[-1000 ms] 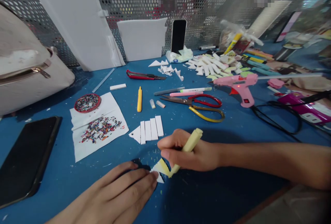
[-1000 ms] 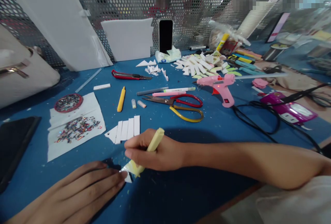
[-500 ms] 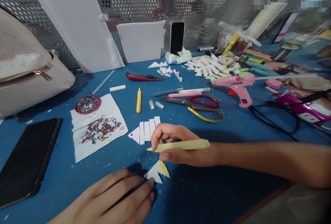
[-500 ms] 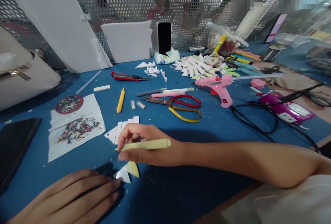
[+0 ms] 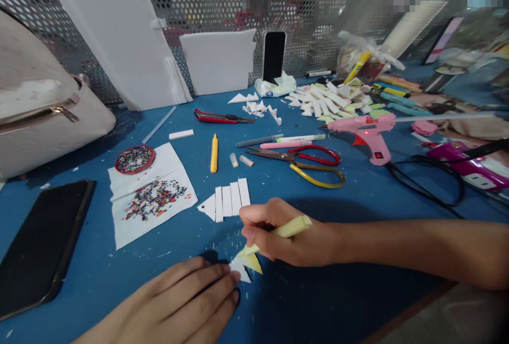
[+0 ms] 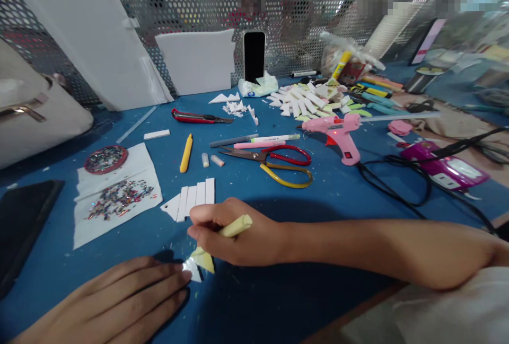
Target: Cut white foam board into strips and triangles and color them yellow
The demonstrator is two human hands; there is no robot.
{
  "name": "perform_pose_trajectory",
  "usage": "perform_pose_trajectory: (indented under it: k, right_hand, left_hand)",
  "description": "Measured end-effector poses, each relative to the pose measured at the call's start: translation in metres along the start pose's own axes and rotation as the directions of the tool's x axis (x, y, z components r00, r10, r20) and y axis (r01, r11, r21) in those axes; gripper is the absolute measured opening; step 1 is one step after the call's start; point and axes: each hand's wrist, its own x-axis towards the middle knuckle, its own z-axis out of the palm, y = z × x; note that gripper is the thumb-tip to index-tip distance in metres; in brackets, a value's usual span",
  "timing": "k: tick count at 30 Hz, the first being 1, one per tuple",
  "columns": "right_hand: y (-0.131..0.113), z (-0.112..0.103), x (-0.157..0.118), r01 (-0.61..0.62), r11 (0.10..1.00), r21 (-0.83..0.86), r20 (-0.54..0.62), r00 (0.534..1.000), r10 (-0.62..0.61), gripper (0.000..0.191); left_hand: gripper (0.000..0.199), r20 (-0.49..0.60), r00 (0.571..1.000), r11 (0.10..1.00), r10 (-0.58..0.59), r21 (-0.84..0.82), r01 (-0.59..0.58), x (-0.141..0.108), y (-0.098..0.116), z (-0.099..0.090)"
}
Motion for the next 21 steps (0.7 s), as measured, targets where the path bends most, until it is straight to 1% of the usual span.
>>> perform_pose_trajectory:
  k: [4, 6, 8, 11, 12, 13, 15, 16, 19, 21]
  right_hand:
    - [-0.0008, -0.0011, 0.0011, 0.013, 1.000, 0.019, 0.073, 0.997, -0.015, 0.036]
    - [-0.0006, -0.0012, 0.0010, 0.000, 1.000, 0.030, 0.061, 0.998, -0.002, 0.035]
    - [-0.0001, -0.0011, 0.0007, -0.012, 1.000, 0.023, 0.047, 0.999, 0.011, 0.033]
    - [0.0007, -0.0012, 0.0004, 0.018, 0.999, 0.041, 0.105, 0.994, -0.022, 0.035]
    - [0.0008, -0.0012, 0.0004, 0.018, 0.999, 0.047, 0.105, 0.994, -0.023, 0.036]
    - [0.0010, -0.0012, 0.0004, 0.010, 0.999, 0.043, 0.088, 0.996, -0.014, 0.035]
    - [0.0013, -0.0012, 0.0005, -0.013, 1.000, 0.019, 0.049, 0.999, 0.012, 0.033]
    - [0.0016, -0.0012, 0.0005, -0.007, 1.000, 0.021, 0.058, 0.998, 0.006, 0.033]
    - [0.0026, -0.0013, 0.0004, 0.046, 0.996, 0.071, 0.135, 0.989, -0.055, 0.036]
    - [0.0028, -0.0016, 0.0003, 0.032, 0.997, 0.066, 0.114, 0.993, -0.040, 0.035]
  left_hand:
    - [0.044, -0.002, 1.000, 1.000, 0.008, -0.010, -0.008, -0.0001, 0.0005, -0.0012]
    - [0.044, 0.008, 1.000, 1.000, -0.027, -0.014, 0.027, 0.0002, 0.0020, -0.0020]
    - [0.042, 0.013, 0.999, 0.999, -0.030, -0.014, 0.030, 0.0010, 0.0032, -0.0028]
    - [0.042, 0.024, 0.999, 0.999, -0.038, -0.027, 0.039, 0.0033, 0.0043, -0.0040]
    - [0.044, 0.021, 0.999, 0.998, -0.049, -0.031, 0.049, 0.0041, 0.0045, -0.0043]
    - [0.044, 0.016, 0.998, 0.997, -0.062, -0.033, 0.063, 0.0048, 0.0046, -0.0047]
    - [0.044, 0.013, 0.998, 0.998, -0.054, -0.032, 0.054, 0.0054, 0.0046, -0.0053]
    - [0.043, 0.024, 0.999, 0.998, -0.047, -0.033, 0.047, 0.0052, 0.0045, -0.0055]
    - [0.040, 0.064, 0.996, 0.997, -0.055, -0.045, 0.058, 0.0030, 0.0042, -0.0054]
    - [0.041, 0.061, 0.997, 0.998, -0.046, -0.043, 0.049, 0.0016, 0.0037, -0.0049]
